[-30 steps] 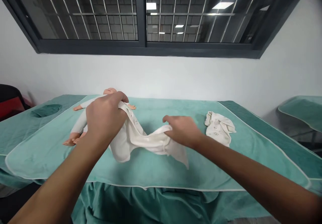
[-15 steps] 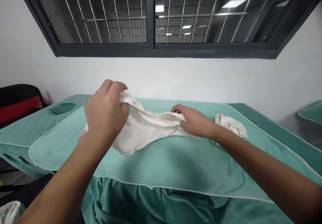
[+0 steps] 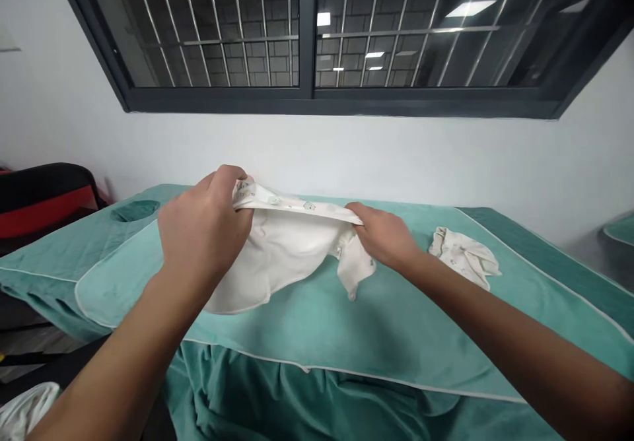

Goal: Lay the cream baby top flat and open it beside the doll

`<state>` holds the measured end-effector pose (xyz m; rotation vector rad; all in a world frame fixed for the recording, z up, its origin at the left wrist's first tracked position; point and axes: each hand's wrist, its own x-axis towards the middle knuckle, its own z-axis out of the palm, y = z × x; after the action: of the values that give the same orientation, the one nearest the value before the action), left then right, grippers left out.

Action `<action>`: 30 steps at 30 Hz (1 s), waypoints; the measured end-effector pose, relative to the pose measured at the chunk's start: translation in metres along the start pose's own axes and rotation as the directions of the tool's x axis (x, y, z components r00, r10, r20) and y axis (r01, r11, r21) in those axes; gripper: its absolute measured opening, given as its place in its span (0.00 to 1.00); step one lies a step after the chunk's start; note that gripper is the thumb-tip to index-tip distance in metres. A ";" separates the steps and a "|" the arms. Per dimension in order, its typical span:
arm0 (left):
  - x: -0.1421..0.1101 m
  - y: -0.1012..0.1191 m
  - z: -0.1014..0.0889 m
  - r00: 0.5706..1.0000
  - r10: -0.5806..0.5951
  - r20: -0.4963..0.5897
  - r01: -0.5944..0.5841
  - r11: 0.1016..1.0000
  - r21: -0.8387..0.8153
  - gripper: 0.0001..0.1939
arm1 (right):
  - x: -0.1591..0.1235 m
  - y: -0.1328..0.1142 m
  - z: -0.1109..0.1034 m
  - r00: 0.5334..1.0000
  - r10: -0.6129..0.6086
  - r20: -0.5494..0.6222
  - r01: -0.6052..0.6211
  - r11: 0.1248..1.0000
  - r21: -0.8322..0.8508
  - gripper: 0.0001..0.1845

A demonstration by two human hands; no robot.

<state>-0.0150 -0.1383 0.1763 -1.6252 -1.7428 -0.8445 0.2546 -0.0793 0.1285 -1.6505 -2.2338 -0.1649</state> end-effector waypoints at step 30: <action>-0.016 -0.025 0.064 0.874 -0.119 0.470 0.061 0.989 0.138 0.17 | -0.034 0.046 -0.009 0.975 0.181 -0.131 -0.204 0.961 -0.189 0.20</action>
<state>-0.0393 -0.0989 0.1231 -1.7853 -2.1724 -0.3780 0.3087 -0.0979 0.1197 -1.9021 -2.0144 -0.4353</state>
